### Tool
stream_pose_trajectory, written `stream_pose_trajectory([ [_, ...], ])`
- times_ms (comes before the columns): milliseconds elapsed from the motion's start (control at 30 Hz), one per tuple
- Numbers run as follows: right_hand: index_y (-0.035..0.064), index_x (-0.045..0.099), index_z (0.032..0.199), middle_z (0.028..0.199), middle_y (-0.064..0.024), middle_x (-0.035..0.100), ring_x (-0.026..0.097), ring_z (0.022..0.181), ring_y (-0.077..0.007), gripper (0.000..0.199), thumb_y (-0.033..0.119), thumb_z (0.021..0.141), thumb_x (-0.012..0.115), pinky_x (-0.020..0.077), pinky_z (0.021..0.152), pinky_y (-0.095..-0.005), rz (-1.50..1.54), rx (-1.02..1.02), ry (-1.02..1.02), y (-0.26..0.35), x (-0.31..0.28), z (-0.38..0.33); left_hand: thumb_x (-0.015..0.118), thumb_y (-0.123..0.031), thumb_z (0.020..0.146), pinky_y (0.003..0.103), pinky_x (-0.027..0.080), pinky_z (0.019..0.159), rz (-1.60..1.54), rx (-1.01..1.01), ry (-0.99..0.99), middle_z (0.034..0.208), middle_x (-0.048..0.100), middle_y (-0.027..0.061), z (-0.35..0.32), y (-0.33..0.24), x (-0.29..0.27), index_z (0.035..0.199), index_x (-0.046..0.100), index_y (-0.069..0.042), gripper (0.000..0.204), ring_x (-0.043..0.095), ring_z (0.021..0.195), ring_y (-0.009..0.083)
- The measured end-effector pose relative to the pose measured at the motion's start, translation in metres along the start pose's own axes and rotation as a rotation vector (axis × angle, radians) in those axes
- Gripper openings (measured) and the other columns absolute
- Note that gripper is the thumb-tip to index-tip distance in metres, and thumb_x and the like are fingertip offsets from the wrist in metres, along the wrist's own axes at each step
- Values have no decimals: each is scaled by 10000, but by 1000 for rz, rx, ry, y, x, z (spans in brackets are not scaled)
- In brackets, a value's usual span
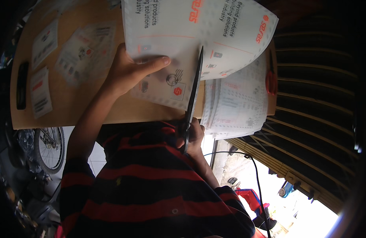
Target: The person cuts a stack of printed paper sheets with shears.
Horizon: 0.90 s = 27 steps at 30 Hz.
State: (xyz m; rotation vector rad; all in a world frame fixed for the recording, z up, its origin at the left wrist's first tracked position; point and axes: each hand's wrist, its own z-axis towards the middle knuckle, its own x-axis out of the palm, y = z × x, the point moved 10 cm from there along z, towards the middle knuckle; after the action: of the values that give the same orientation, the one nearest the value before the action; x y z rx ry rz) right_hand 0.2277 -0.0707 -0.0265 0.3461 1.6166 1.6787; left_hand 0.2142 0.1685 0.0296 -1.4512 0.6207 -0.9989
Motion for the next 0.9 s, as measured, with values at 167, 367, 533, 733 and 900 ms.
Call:
stream_pose_trajectory([
  [167,-41,540,1141,580,2,526,516,516,-53,862,624,635,754,384,463,-219,99,28,-7,-8,0,-3,711,-67,793,290,559,605,10,10,31,862,698,135,-1,2,3,995,632,62,253,675,665,174],
  [367,-54,540,1134,567,7,514,507,507,-53,858,641,663,720,379,454,-216,44,47,-1,-1,3,0,705,-63,803,294,564,576,-13,0,72,869,697,148,-1,0,9,992,626,71,245,685,646,196],
  [533,-54,539,1156,567,-3,530,529,514,-66,849,628,683,716,395,460,-222,-26,6,-59,4,-1,1,700,-56,806,287,562,573,-17,-10,65,867,697,149,-2,1,9,992,624,73,239,685,639,196],
  [733,-54,538,1162,569,-10,539,543,515,-75,830,613,700,713,404,466,-223,-27,23,-49,6,-2,2,708,-56,800,276,567,595,-21,6,31,872,697,144,-2,2,6,1006,626,67,253,689,686,184],
  [900,-33,522,1092,566,-6,544,546,504,-79,813,659,694,677,403,460,-223,-49,51,-30,9,-1,5,707,-51,801,281,573,603,-51,-60,62,882,695,147,-2,8,8,1014,620,74,262,686,707,176],
])
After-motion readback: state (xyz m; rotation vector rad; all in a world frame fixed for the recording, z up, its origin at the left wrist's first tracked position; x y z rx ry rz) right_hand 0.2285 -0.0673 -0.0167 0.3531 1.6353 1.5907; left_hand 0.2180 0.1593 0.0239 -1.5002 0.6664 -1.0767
